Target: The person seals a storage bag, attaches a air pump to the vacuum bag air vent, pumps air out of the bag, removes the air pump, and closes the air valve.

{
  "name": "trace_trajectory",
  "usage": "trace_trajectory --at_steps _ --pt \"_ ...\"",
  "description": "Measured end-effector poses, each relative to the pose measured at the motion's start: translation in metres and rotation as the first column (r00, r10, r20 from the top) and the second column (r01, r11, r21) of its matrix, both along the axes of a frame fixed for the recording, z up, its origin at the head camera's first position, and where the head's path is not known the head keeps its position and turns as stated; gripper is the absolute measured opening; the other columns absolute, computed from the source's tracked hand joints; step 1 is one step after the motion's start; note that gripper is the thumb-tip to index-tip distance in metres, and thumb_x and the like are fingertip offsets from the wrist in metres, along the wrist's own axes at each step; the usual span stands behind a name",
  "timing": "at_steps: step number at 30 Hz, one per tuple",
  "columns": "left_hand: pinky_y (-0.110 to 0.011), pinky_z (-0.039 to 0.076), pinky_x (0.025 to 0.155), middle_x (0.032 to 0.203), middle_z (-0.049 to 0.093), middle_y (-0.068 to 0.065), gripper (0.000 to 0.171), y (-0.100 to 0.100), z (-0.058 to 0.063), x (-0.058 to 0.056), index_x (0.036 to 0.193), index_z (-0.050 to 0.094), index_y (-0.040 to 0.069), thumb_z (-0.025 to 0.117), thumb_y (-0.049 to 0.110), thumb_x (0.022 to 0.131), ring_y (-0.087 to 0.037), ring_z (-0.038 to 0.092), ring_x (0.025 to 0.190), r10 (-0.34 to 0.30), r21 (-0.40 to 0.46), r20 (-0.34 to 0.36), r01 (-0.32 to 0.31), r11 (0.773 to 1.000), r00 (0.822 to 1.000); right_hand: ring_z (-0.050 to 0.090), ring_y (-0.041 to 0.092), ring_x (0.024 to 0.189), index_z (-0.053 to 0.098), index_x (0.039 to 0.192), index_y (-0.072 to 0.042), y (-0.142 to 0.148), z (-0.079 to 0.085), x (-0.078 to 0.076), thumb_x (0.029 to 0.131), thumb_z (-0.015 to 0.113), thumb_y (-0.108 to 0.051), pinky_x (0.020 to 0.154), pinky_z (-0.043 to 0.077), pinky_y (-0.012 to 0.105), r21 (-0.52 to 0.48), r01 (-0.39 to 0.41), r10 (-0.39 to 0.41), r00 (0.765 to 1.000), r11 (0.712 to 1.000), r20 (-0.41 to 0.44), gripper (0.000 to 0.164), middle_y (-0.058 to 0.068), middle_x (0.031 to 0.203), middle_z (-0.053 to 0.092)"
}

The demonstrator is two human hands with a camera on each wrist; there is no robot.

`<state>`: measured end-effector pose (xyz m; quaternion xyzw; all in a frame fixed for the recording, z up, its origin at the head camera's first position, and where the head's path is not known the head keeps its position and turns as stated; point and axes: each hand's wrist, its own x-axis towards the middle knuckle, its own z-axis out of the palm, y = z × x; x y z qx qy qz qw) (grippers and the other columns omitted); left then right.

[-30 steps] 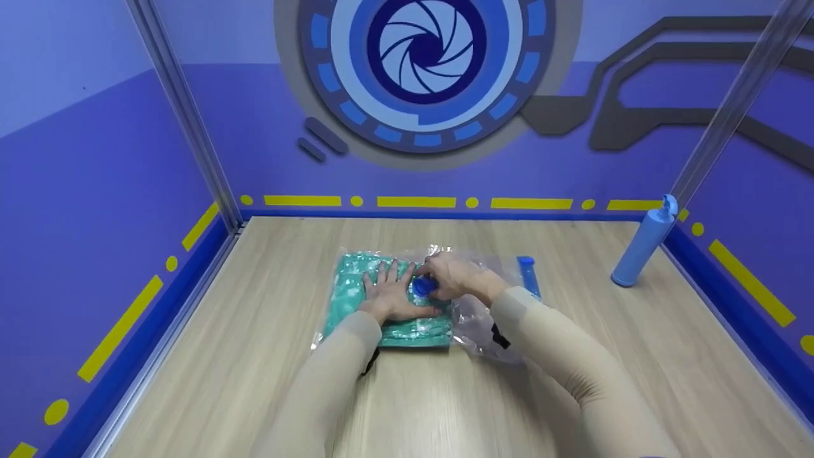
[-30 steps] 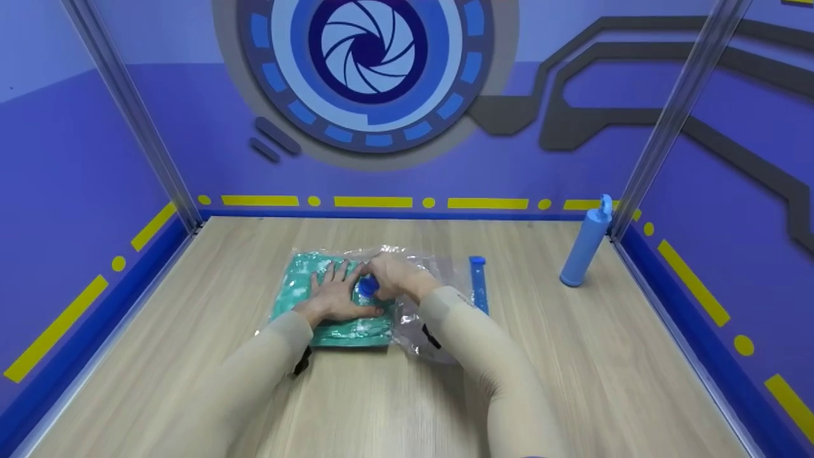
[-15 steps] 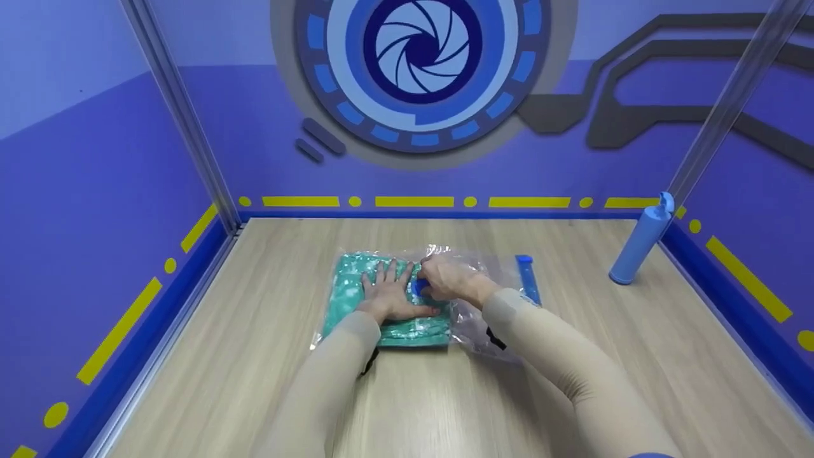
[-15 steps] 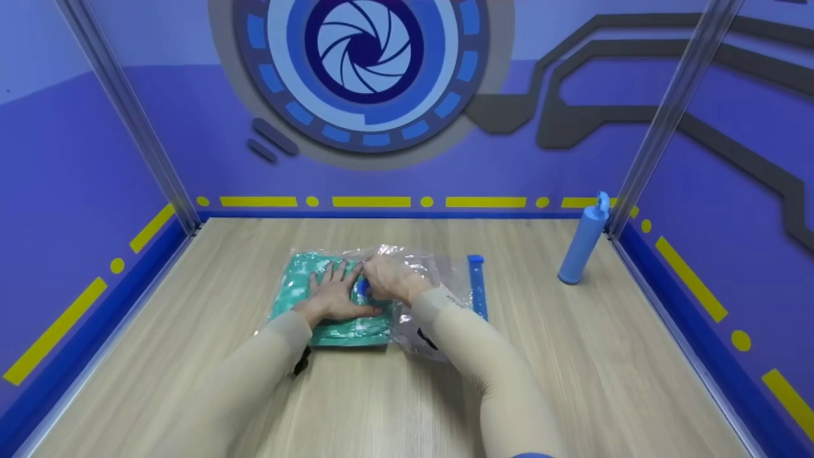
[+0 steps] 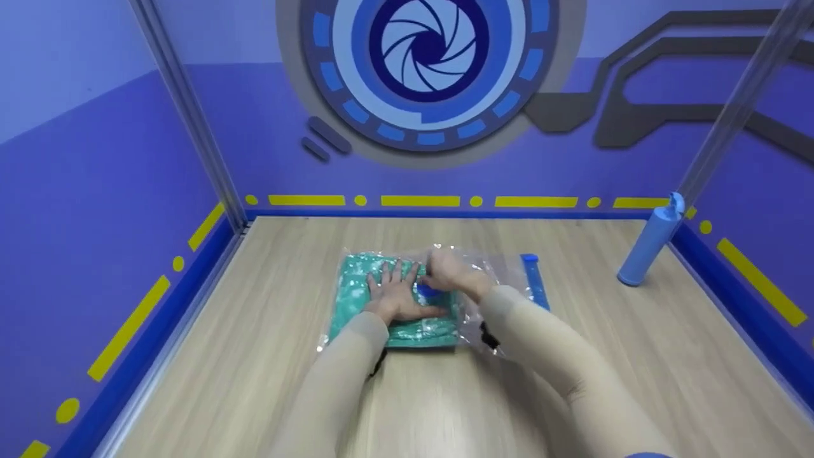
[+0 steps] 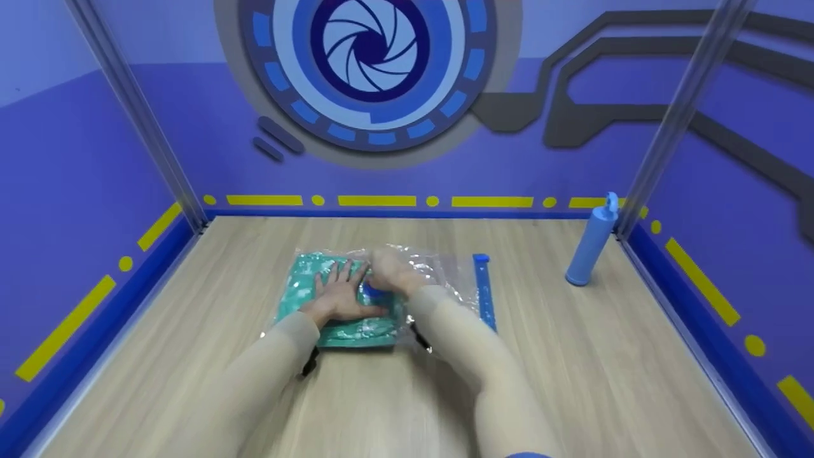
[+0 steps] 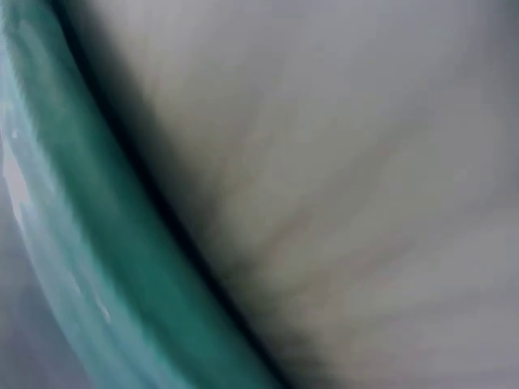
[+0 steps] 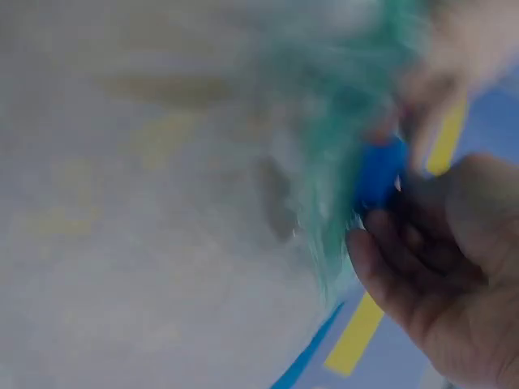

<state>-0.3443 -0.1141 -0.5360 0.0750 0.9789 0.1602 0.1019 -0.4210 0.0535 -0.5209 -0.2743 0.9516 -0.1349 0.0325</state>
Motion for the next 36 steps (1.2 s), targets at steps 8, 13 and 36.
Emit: trace_trajectory --at_steps 8,13,36 --pt "-0.079 0.001 0.139 0.192 0.005 -0.013 0.134 0.000 0.002 0.009 0.182 0.012 0.030 0.064 0.100 0.081 -0.046 0.000 0.178 0.014 -0.046 -0.007 -0.015 0.999 1.000 0.062 0.007 0.065 0.087 0.102 -0.002 0.028 0.029 0.013 0.106 0.078 -0.036 0.060 0.052 0.020 -0.203 0.028 0.041 0.944 0.979 0.327 0.036 0.003 0.076 0.077" --pt "-0.080 0.001 0.138 0.192 0.004 -0.014 0.134 -0.002 0.006 0.005 0.183 0.011 0.029 0.065 0.099 0.082 -0.047 -0.001 0.178 0.006 -0.050 -0.016 -0.006 0.999 1.000 0.077 0.017 0.089 0.085 0.122 -0.002 0.023 0.036 0.019 0.102 0.083 -0.041 0.084 0.068 0.036 -0.136 -0.076 0.107 0.965 0.988 0.238 0.044 0.015 0.108 0.088" --pt "-0.076 0.024 0.137 0.188 0.025 -0.018 0.116 -0.002 0.011 -0.008 0.180 0.027 0.019 0.067 0.085 0.094 -0.048 0.027 0.173 0.038 0.022 -0.159 -0.035 0.999 0.986 0.071 0.051 0.134 0.062 0.155 0.001 0.056 0.040 0.032 0.116 0.056 -0.028 0.115 0.058 0.063 -0.103 -0.045 0.035 0.995 0.994 -0.098 0.050 0.026 0.151 0.071"
